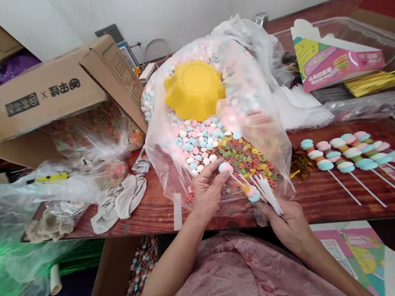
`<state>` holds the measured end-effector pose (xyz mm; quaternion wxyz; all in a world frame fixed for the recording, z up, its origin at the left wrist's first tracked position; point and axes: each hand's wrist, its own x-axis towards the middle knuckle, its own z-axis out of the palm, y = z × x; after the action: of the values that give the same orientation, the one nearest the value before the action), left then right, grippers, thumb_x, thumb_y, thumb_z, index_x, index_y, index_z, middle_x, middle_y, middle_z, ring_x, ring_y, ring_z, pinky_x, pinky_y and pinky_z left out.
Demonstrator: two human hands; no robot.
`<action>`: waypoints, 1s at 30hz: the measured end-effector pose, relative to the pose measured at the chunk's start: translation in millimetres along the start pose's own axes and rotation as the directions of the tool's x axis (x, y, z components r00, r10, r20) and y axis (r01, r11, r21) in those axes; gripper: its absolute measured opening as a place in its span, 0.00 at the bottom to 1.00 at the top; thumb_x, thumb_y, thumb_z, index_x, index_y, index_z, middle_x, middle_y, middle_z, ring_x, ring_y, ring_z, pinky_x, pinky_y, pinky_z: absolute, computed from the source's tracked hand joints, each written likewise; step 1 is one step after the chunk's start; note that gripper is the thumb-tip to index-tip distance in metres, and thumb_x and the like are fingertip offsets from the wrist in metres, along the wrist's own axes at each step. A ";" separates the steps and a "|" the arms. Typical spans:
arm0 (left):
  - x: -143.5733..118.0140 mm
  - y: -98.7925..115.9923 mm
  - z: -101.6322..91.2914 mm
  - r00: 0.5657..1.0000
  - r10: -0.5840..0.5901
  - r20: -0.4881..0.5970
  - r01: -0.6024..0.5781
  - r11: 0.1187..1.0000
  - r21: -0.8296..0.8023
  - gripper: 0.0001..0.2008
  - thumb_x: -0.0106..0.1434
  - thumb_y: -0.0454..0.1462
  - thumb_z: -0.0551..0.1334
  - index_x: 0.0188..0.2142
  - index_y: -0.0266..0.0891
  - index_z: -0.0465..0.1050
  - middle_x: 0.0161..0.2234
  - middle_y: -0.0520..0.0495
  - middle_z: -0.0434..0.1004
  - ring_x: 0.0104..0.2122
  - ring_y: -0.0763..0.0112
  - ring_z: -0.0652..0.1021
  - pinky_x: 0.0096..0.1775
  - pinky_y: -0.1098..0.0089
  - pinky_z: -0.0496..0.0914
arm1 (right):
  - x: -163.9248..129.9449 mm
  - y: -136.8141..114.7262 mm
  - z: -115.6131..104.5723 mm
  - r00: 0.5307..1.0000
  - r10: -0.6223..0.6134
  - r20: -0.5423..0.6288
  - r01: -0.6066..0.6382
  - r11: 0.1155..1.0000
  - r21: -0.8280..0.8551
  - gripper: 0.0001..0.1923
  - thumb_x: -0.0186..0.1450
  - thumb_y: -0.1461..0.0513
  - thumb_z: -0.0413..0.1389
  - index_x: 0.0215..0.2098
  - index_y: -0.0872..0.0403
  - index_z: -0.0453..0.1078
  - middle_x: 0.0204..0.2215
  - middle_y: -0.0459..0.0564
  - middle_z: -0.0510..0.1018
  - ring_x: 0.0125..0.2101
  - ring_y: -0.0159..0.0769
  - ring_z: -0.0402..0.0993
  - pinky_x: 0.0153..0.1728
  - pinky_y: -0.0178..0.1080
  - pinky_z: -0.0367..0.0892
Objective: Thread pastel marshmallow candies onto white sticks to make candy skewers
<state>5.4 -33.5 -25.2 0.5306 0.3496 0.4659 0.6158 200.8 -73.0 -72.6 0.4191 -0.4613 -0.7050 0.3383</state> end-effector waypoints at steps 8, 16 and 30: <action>-7.4 -4.0 0.9 0.996 0.087 0.028 -0.090 0.990 0.107 0.21 0.56 0.48 0.72 0.47 0.42 0.81 0.35 0.49 0.82 0.25 0.73 0.79 0.30 0.70 0.77 | 0.1 -7.6 -0.6 0.998 0.045 -0.035 -0.045 0.999 -0.008 0.13 0.70 0.57 0.54 0.35 0.54 0.77 0.19 0.42 0.70 0.20 0.31 0.65 0.23 0.32 0.64; -8.8 -6.6 -7.8 0.804 0.536 0.255 -0.583 0.632 0.510 0.09 0.65 0.37 0.66 0.45 0.44 0.81 0.41 0.44 0.84 0.43 0.64 0.83 0.46 0.63 0.79 | -2.4 -3.2 2.9 0.994 0.104 0.009 -0.104 0.995 -0.002 0.14 0.70 0.56 0.53 0.36 0.54 0.77 0.20 0.43 0.71 0.20 0.32 0.66 0.23 0.32 0.65; -9.2 -27.0 0.7 0.689 0.630 0.358 -0.723 0.567 0.394 0.13 0.66 0.31 0.65 0.48 0.44 0.80 0.42 0.44 0.83 0.40 0.71 0.83 0.41 0.71 0.79 | -14.2 0.2 -7.5 0.997 0.001 -0.083 -0.007 0.997 -0.083 0.12 0.70 0.61 0.54 0.46 0.56 0.78 0.21 0.42 0.72 0.19 0.29 0.65 0.21 0.30 0.62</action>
<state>16.7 -42.3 -49.8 0.1803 0.6809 0.3905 0.5928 210.8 -85.5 -73.5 0.4278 -0.4934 -0.6995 0.2901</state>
